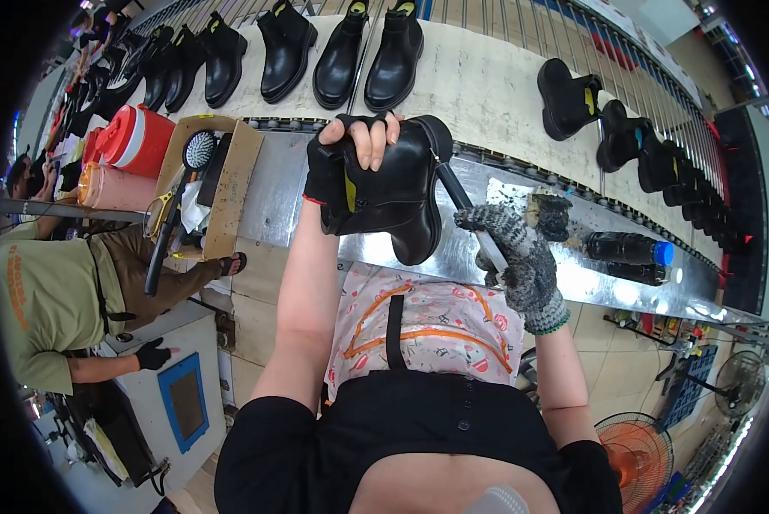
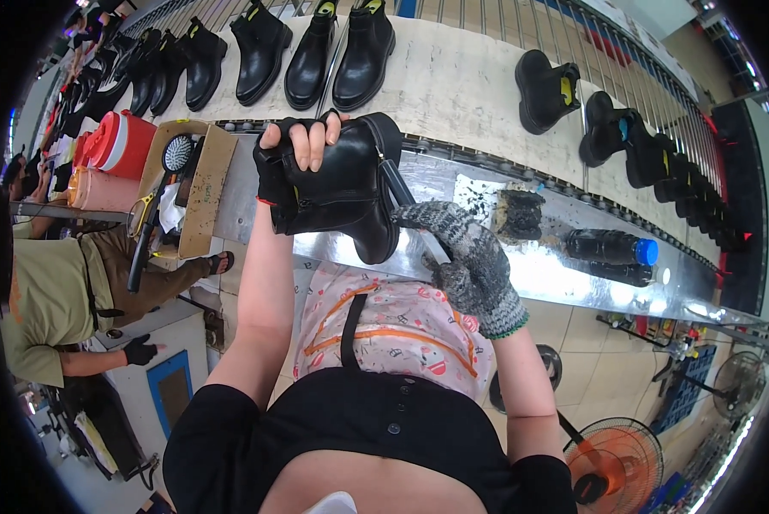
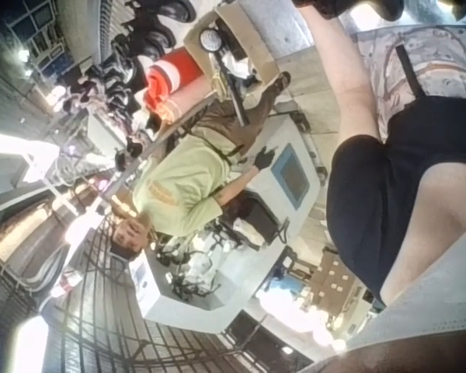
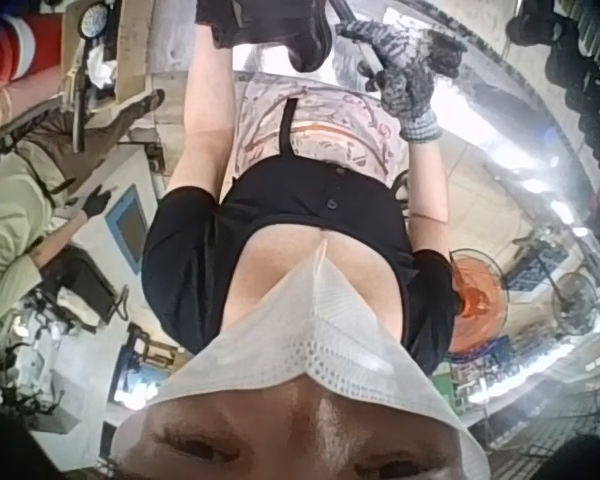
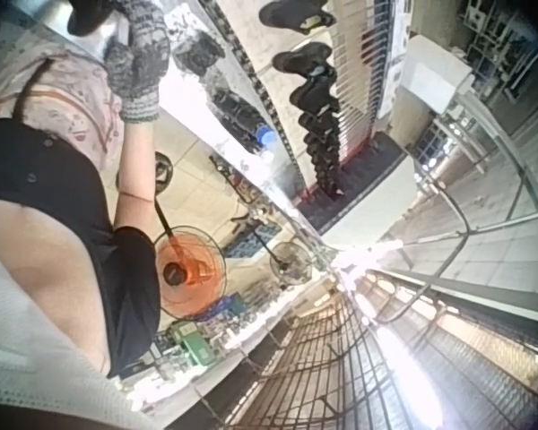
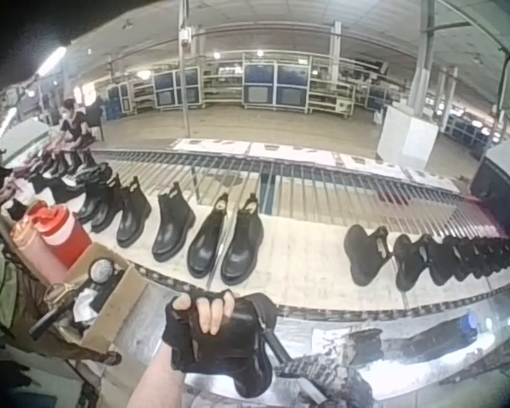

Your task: Clean and finish black boots on a production line using a brush and cleaning solution.

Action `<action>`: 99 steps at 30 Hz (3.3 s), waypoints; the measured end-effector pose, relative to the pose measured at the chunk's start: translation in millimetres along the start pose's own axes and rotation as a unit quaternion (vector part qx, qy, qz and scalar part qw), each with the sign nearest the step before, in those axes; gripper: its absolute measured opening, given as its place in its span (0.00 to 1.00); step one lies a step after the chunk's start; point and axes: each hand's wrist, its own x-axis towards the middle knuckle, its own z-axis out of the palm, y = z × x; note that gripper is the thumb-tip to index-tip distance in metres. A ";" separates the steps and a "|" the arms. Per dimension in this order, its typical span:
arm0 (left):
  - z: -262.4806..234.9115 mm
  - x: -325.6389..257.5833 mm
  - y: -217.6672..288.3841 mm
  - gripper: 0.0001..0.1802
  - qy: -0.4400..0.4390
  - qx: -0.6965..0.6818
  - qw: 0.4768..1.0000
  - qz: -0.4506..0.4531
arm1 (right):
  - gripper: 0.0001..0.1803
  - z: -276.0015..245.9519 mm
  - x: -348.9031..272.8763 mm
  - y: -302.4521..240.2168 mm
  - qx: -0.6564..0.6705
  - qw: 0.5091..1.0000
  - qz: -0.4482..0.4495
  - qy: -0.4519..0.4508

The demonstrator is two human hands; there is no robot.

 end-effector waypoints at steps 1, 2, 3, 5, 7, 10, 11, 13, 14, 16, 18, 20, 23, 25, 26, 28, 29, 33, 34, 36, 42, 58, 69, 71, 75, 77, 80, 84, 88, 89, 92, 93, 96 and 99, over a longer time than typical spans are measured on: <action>-2.2 -1.0 0.4 0.30 0.008 -0.010 1.000 0.001 | 0.22 3.5 -0.7 7.6 0.003 1.000 -0.004 0.000; -4.5 -2.5 1.2 0.30 0.017 -0.019 1.000 0.001 | 0.22 7.0 -1.1 14.6 0.005 1.000 -0.002 0.000; -7.2 -2.3 1.9 0.30 0.013 -0.017 1.000 0.002 | 0.23 10.0 -0.8 21.3 -0.003 1.000 -0.012 0.000; -10.7 -3.3 2.6 0.30 0.017 -0.018 1.000 0.006 | 0.28 15.2 0.1 28.6 0.005 1.000 -0.016 -0.001; -18.8 -3.5 3.1 0.31 0.003 -0.012 1.000 0.016 | 0.28 19.2 1.7 27.0 0.005 1.000 -0.010 -0.002; -26.4 -4.6 3.5 0.31 0.012 -0.019 1.000 0.021 | 0.23 21.7 3.6 28.8 0.018 0.999 -0.036 -0.002; -28.6 -4.9 4.0 0.31 0.012 -0.022 0.999 0.024 | 0.20 22.9 3.4 28.3 0.038 0.999 -0.014 -0.007; -33.4 -6.8 5.2 0.31 0.021 -0.026 0.999 0.024 | 0.21 24.0 3.7 22.5 0.073 0.997 0.026 -0.018; -34.0 -7.5 5.2 0.31 0.029 -0.030 0.999 0.026 | 0.21 25.9 3.5 26.3 0.074 0.997 0.027 -0.017; -35.3 -8.4 4.9 0.31 0.040 -0.047 0.998 0.028 | 0.35 30.7 4.1 37.7 0.094 0.994 0.057 -0.027; -39.2 -9.6 6.9 0.31 0.041 -0.041 0.998 0.034 | 0.35 29.5 1.1 40.9 0.153 0.985 0.067 -0.039; -41.7 -11.8 6.9 0.32 0.051 -0.054 0.997 0.034 | 0.36 25.6 -1.5 48.9 0.211 0.973 0.078 -0.049; -46.5 -14.1 7.0 0.33 0.069 -0.087 0.993 0.035 | 0.18 26.7 -2.0 56.0 0.334 0.936 0.103 -0.045; -50.8 -14.6 5.8 0.33 0.073 -0.087 0.993 0.035 | 0.19 22.4 -1.5 58.7 0.279 0.954 0.095 -0.060; -52.7 -15.6 6.0 0.33 0.078 -0.085 0.993 0.038 | 0.20 19.4 -1.0 60.9 0.223 0.968 0.085 -0.079; -59.4 -16.6 7.0 0.33 0.071 -0.085 0.993 0.034 | 0.21 16.3 -1.8 66.7 0.174 0.978 0.067 -0.090; -59.5 -16.3 7.5 0.33 0.079 -0.083 0.993 0.035 | 0.21 17.5 -2.7 68.6 0.147 0.986 0.040 -0.071; -69.4 -17.5 6.9 0.33 0.094 -0.090 0.991 0.025 | 0.21 7.5 -12.7 66.8 0.141 0.983 0.079 -0.088; -72.2 -17.0 6.8 0.34 0.104 -0.090 0.990 0.017 | 0.22 6.7 -14.9 67.2 0.145 0.982 0.078 -0.090; -81.4 -18.9 5.4 0.34 0.090 -0.100 0.991 0.016 | 0.22 7.3 -20.4 64.6 0.177 0.971 0.134 -0.091; -96.6 -15.3 4.4 0.35 0.121 -0.085 0.989 -0.027 | 0.22 15.6 -40.5 82.4 0.274 0.934 0.221 -0.056; -168.6 0.9 -57.5 0.34 0.258 0.716 0.641 0.097 | 0.54 35.5 -48.1 123.3 0.633 0.725 0.255 0.098; -95.5 -3.3 -25.0 0.25 0.294 0.773 0.559 -0.046 | 0.49 22.2 -61.7 128.4 0.586 0.740 0.262 0.199; -91.7 -6.4 -23.3 0.25 0.292 0.770 0.566 -0.038 | 0.49 20.2 -63.8 132.5 0.575 0.749 0.265 0.196; -78.9 -12.4 -23.0 0.24 0.297 0.761 0.576 -0.028 | 0.48 18.3 -64.6 129.9 0.531 0.757 0.295 0.242; -74.8 -17.1 -22.0 0.25 0.299 0.763 0.573 -0.011 | 0.48 18.0 -64.4 126.6 0.529 0.749 0.308 0.255; -68.7 -27.8 -19.3 0.31 0.287 0.787 0.546 0.015 | 0.45 17.5 -63.0 123.5 0.493 0.769 0.316 0.255; -44.1 -43.4 -16.7 0.42 0.295 0.783 0.548 0.002 | 0.42 15.0 -60.5 125.4 0.516 0.767 0.291 0.248; -20.7 -57.4 -19.7 0.45 0.309 0.785 0.536 0.011 | 0.35 15.8 -60.8 124.8 0.498 0.784 0.270 0.252; -11.1 -59.8 -19.4 0.43 0.313 0.789 0.529 0.016 | 0.35 14.5 -61.0 123.0 0.498 0.784 0.270 0.253; 11.3 -69.6 -16.3 0.42 0.314 0.780 0.541 0.003 | 0.29 12.0 -62.0 119.9 0.511 0.786 0.267 0.225; 20.1 -72.0 -15.5 0.41 0.316 0.775 0.546 -0.020 | 0.28 13.4 -62.2 120.2 0.489 0.797 0.264 0.235; 30.6 -77.5 -15.3 0.42 0.315 0.778 0.544 -0.020 | 0.28 13.5 -62.5 116.8 0.468 0.808 0.267 0.240; 55.0 -80.5 -12.7 0.39 0.310 0.767 0.558 -0.072 | 0.32 13.3 -62.8 111.1 0.460 0.813 0.269 0.235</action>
